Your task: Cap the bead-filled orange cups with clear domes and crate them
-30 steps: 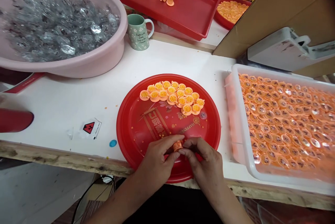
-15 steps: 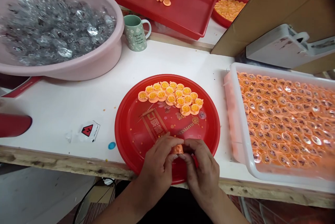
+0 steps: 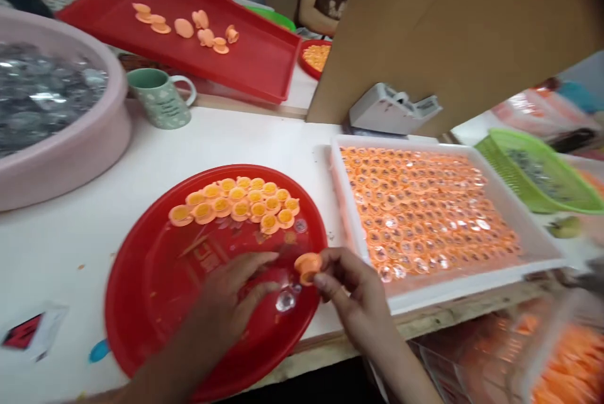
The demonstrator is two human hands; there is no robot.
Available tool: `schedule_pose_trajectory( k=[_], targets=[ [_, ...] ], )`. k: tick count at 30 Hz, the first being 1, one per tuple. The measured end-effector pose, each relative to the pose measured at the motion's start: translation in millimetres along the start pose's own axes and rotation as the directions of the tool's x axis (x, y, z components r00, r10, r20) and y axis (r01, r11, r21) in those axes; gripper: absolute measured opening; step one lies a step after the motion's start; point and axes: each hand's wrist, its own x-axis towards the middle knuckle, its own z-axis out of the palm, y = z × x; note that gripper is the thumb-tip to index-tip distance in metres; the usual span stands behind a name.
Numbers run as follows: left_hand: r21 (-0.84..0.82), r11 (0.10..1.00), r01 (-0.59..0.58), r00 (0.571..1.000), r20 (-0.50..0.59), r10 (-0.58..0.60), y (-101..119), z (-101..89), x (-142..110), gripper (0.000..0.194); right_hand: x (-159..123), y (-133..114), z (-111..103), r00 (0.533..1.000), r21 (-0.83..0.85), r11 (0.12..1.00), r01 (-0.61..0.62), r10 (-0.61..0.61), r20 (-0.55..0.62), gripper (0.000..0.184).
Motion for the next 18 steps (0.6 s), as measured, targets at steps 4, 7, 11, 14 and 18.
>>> schedule_pose_trajectory(
  k=[4, 7, 11, 14, 18],
  targets=[
    [0.253, 0.966, 0.049, 0.992, -0.124, -0.018, 11, -8.1, 43, 0.025, 37, 16, -112, 0.885, -0.123, 0.979, -0.160, 0.087, -0.457, 0.031],
    [0.386, 0.922, 0.021, 0.994, -0.104, 0.021, 13, -8.3, 65, 0.022, 66, 37, -176, 0.821, -0.160, 0.956, -0.246, 0.118, -0.559, 0.030],
    [0.456, 0.889, -0.046, 0.991, -0.094, 0.100, 7, -5.5, 74, 0.015, 93, 58, -212, 0.799, -0.169, 0.929, -0.330, 0.179, -0.574, 0.027],
    [0.492, 0.868, -0.058, 0.990, -0.087, 0.116, -5, -3.1, 75, 0.012, 105, 63, -227, 0.773, -0.181, 0.906, -0.382, 0.206, -0.600, 0.024],
    [0.507, 0.856, -0.101, 0.987, -0.056, 0.149, -18, -1.4, 80, 0.018, 122, 66, -243, 0.736, -0.203, 0.883, -0.423, 0.204, -0.646, 0.026]
  ],
)
